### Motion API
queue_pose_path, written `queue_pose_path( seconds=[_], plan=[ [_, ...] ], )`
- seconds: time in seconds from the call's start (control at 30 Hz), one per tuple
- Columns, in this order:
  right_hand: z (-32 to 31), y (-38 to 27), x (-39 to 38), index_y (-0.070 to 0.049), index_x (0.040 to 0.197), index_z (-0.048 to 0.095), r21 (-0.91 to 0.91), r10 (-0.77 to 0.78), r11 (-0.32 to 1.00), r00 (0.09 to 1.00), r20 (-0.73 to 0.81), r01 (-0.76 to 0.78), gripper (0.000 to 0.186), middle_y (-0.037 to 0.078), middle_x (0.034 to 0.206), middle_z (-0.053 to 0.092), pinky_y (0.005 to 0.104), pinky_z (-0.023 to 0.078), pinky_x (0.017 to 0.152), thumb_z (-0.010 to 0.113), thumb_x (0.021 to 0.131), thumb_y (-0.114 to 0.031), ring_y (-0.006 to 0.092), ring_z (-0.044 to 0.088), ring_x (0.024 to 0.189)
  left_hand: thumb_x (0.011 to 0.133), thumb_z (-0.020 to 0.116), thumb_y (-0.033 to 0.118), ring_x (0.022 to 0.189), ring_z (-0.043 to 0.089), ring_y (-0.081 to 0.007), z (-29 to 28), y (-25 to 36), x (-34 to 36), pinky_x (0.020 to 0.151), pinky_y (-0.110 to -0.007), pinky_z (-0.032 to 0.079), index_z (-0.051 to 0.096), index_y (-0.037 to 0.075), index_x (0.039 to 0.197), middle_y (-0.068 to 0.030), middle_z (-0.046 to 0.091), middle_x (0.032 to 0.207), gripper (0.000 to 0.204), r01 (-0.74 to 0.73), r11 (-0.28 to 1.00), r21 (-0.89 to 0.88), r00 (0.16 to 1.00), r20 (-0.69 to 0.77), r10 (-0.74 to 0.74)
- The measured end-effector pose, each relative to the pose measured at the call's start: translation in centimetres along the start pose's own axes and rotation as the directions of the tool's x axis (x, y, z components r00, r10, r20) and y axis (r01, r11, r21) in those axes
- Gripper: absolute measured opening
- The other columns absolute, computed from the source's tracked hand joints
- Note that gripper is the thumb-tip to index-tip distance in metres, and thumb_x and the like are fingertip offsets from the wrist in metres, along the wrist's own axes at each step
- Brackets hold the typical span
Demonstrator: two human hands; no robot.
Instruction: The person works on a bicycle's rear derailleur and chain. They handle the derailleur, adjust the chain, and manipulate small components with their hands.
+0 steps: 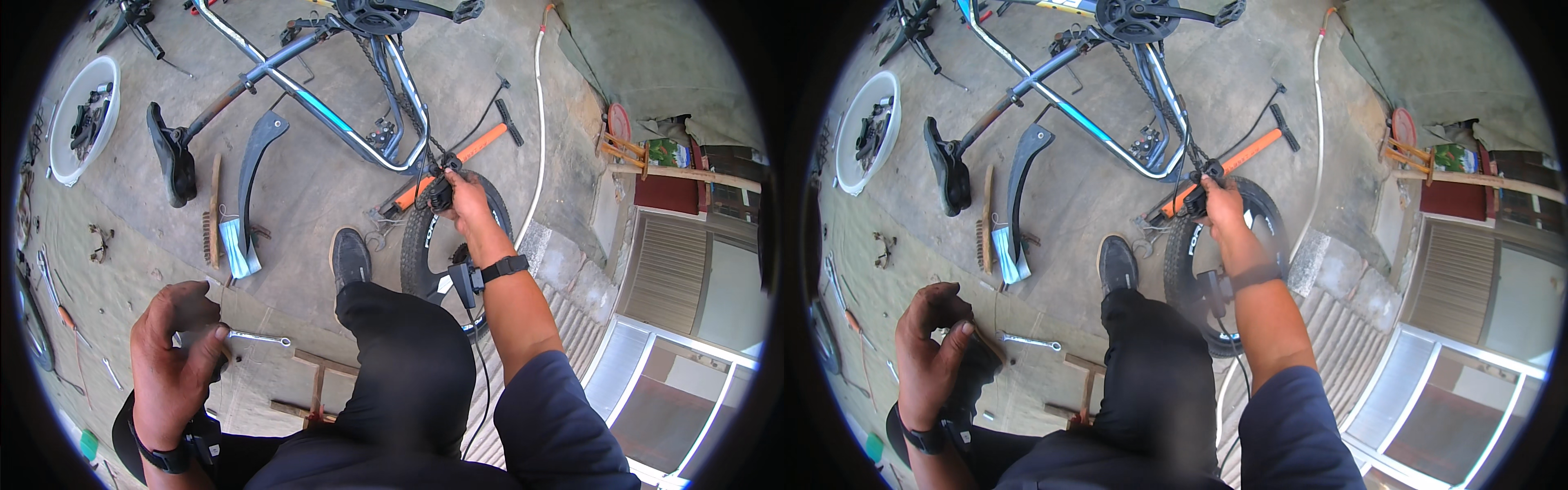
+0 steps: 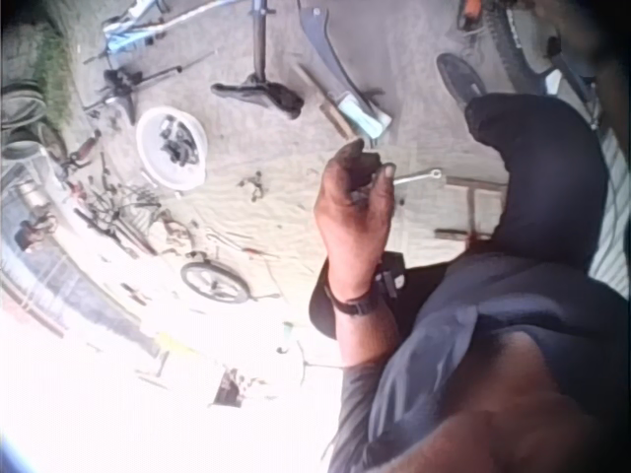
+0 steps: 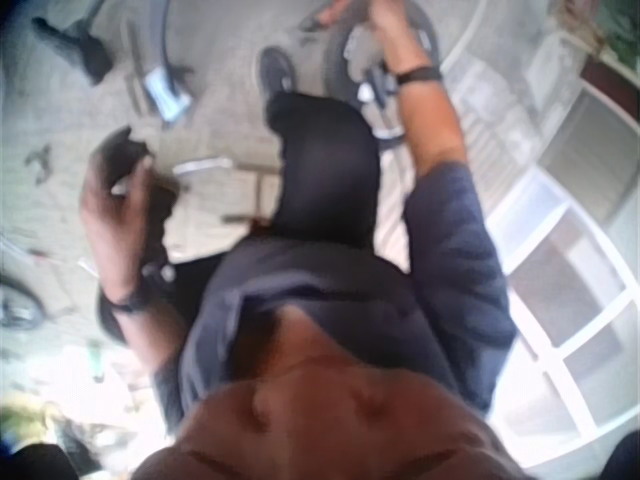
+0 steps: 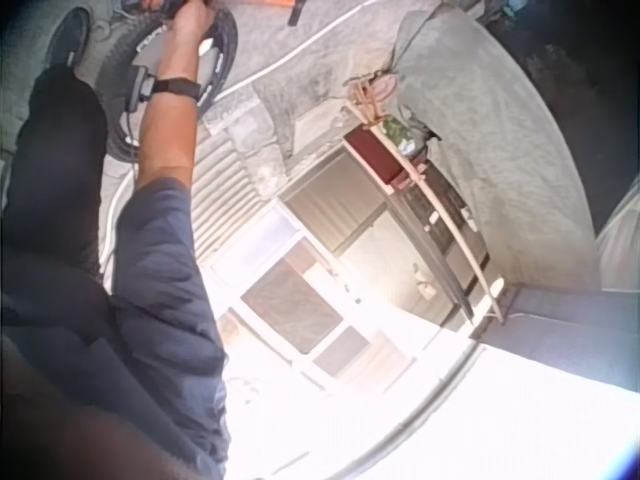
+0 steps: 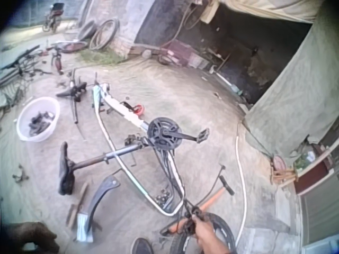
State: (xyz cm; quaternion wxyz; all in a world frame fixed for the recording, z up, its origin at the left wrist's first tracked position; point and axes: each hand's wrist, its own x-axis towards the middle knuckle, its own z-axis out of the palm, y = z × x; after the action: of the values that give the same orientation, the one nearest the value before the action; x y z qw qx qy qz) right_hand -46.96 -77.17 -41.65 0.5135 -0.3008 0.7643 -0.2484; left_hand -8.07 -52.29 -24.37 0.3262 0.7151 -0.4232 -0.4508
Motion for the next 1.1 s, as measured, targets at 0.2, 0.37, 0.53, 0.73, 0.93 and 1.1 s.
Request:
queue_pose_path(
  seconds=[0.2,0.37,0.53,0.73,0.93,1.1],
  plan=[
    [0.1,0.2,0.7,-0.005,0.127,0.046,0.049,0.044,0.998,0.999,0.009,-0.045,0.039,0.012,0.102,0.069,0.0479,0.064,0.063,0.065,0.1,-0.027,0.0251,0.073,0.081,0.081,0.072,-0.008,0.084,0.068,-0.0178,0.0,-0.2,0.1,0.076,-0.03,0.055,0.06,-0.003,0.117,-0.0108,0.068,0.095,0.038,-0.033,0.999,0.016,0.999,-0.003,0.033],
    [0.7,-0.6,0.0,-0.003,0.126,0.05,-0.13,-0.011,0.991,1.0,0.006,0.012,0.04,0.011,0.102,0.069,0.0447,0.063,0.061,0.067,0.099,-0.028,0.0233,0.073,0.077,0.081,0.072,-0.008,0.083,0.068,-0.0175,-0.1,-0.5,0.0,0.075,-0.03,0.055,0.06,-0.003,0.118,-0.0106,0.068,0.095,0.039,-0.032,0.999,0.022,0.999,-0.009,0.032],
    [-2.1,1.4,3.5,0.0,0.131,0.053,-0.5,-0.202,0.841,0.977,0.065,0.207,0.042,0.01,0.102,0.069,0.041,0.059,0.064,0.068,0.098,-0.022,0.0199,0.072,0.081,0.081,0.072,-0.008,0.082,0.068,-0.0172,-0.1,-0.4,0.1,0.074,-0.03,0.055,0.06,-0.003,0.118,-0.0107,0.068,0.095,0.04,-0.04,0.999,0.015,0.999,-0.001,0.04],
    [-1.0,-1.7,0.5,-0.006,0.13,0.058,-0.857,-0.318,0.379,0.919,0.233,0.349,0.041,0.016,0.11,0.069,0.0382,0.056,0.083,0.071,0.093,-0.016,0.0302,0.071,0.096,0.081,0.072,-0.008,0.081,0.068,-0.0177,-0.3,-0.3,-0.2,0.073,-0.03,0.055,0.059,-0.003,0.119,-0.0113,0.068,0.095,0.04,-0.022,1.0,0.018,1.0,-0.003,0.023],
    [-1.9,-3.7,-0.3,-0.016,0.122,0.065,-0.885,-0.394,-0.045,0.805,0.443,0.464,0.036,0.017,0.115,0.062,0.0445,0.053,0.09,0.071,0.087,-0.009,0.0382,0.064,0.108,0.08,0.073,-0.008,0.082,0.069,-0.0187,-0.3,-0.5,-0.1,0.074,-0.031,0.055,0.06,-0.003,0.118,-0.0123,0.068,0.097,0.041,-0.058,0.998,0.014,0.998,-0.002,0.058],
    [-2.2,-4.2,1.2,-0.015,0.11,0.071,-0.722,-0.444,-0.379,0.57,0.691,0.58,0.032,0.014,0.109,0.061,0.0454,0.049,0.095,0.066,0.081,-0.001,0.0379,0.062,0.106,0.079,0.074,-0.009,0.085,0.07,-0.0201,-0.4,-0.6,0.0,0.076,-0.031,0.055,0.06,-0.003,0.118,-0.0128,0.068,0.098,0.042,-0.07,0.996,0.046,0.998,0.006,0.07]
  ],
)
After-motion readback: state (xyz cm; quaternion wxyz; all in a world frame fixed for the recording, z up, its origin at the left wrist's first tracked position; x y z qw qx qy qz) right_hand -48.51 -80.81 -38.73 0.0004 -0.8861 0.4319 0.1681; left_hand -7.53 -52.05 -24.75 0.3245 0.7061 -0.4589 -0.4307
